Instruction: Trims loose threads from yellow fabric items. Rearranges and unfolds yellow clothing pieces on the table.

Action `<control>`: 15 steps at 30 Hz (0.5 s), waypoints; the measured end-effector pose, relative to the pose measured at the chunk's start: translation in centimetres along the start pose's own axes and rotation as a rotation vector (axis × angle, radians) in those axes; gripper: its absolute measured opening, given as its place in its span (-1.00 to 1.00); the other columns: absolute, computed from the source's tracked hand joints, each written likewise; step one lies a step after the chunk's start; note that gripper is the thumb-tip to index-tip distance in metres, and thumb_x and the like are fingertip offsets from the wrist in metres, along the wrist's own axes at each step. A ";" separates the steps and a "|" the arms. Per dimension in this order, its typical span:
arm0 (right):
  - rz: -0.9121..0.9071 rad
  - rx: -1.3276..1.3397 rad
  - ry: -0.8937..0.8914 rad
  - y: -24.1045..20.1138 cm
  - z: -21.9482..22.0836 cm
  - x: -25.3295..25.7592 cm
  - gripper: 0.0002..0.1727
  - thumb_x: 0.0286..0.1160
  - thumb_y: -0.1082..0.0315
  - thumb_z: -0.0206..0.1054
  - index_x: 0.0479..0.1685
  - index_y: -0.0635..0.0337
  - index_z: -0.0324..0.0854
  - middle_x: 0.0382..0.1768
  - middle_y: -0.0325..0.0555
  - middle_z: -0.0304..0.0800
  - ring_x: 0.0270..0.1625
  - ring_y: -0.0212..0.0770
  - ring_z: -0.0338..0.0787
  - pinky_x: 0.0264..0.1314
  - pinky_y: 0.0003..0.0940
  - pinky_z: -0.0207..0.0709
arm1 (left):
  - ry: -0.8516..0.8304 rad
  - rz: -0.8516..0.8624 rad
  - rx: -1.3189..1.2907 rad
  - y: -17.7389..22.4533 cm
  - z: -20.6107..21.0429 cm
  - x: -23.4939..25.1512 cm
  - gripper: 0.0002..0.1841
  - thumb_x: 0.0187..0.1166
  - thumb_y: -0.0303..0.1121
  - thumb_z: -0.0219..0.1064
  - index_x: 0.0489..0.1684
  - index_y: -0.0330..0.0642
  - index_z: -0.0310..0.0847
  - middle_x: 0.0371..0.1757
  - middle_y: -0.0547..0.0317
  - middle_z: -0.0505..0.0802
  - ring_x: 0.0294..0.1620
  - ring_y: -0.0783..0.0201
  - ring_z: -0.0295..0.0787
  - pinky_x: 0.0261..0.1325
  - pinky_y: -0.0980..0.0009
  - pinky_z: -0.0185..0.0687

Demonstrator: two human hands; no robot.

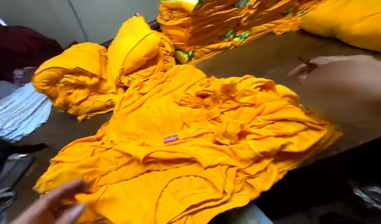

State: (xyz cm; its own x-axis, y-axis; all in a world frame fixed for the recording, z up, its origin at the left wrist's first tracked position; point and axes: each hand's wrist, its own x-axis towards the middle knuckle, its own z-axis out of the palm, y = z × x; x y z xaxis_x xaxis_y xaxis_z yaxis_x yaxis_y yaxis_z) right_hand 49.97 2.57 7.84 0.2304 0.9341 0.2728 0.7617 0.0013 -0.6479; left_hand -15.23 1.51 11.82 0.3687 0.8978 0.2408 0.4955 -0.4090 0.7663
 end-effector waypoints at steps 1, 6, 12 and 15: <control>0.118 -0.167 0.057 2.9 0.7 1.8 -0.70 0.79 0.21 0.21 0.17 0.24 0.67 -0.25 0.29 0.73 -0.29 0.27 0.70 -0.33 0.35 0.52 | 0.104 -0.030 0.152 -1.9 -1.8 0.8 -0.37 0.45 -0.16 0.54 0.49 -0.27 0.54 0.40 0.02 0.73 0.27 0.22 0.74 0.22 0.22 0.76; 0.459 -0.431 0.023 6.7 5.5 3.7 -0.55 0.80 0.26 0.19 0.14 0.68 0.49 0.12 0.83 0.56 0.21 0.83 0.59 0.04 0.78 0.34 | 0.187 -0.398 0.604 -9.0 -5.6 5.4 0.14 0.07 0.19 0.70 0.79 -0.06 0.27 0.78 -0.36 0.26 0.74 -0.42 0.16 0.57 -0.49 0.15; 0.451 -0.536 0.050 8.3 6.5 3.3 -0.46 0.75 0.26 0.24 0.35 0.69 0.38 0.42 0.80 0.36 0.40 0.82 0.47 0.15 0.74 0.37 | 0.341 -0.638 0.227 -13.0 -6.9 7.9 -0.21 0.58 0.29 0.22 0.66 -0.10 0.43 0.51 -0.19 0.66 0.50 -0.12 0.59 0.46 -0.27 0.45; 0.436 -0.563 0.070 10.4 5.9 3.9 -0.43 0.76 0.18 0.22 0.34 0.67 0.41 0.46 0.80 0.32 0.50 0.83 0.35 0.25 0.74 0.32 | 0.325 -0.701 0.096 -14.0 -6.3 8.9 -0.46 0.73 -0.02 0.20 0.52 -0.21 0.48 0.30 -0.18 0.75 0.25 0.06 0.71 0.31 -0.05 0.59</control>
State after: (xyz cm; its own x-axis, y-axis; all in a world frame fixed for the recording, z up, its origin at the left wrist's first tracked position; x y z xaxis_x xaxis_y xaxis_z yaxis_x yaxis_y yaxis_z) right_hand 55.21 8.29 -1.98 0.6092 0.7824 0.1297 0.7839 -0.5693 -0.2477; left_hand -23.90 16.25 6.97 -0.2978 0.9487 -0.1067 0.5989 0.2727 0.7529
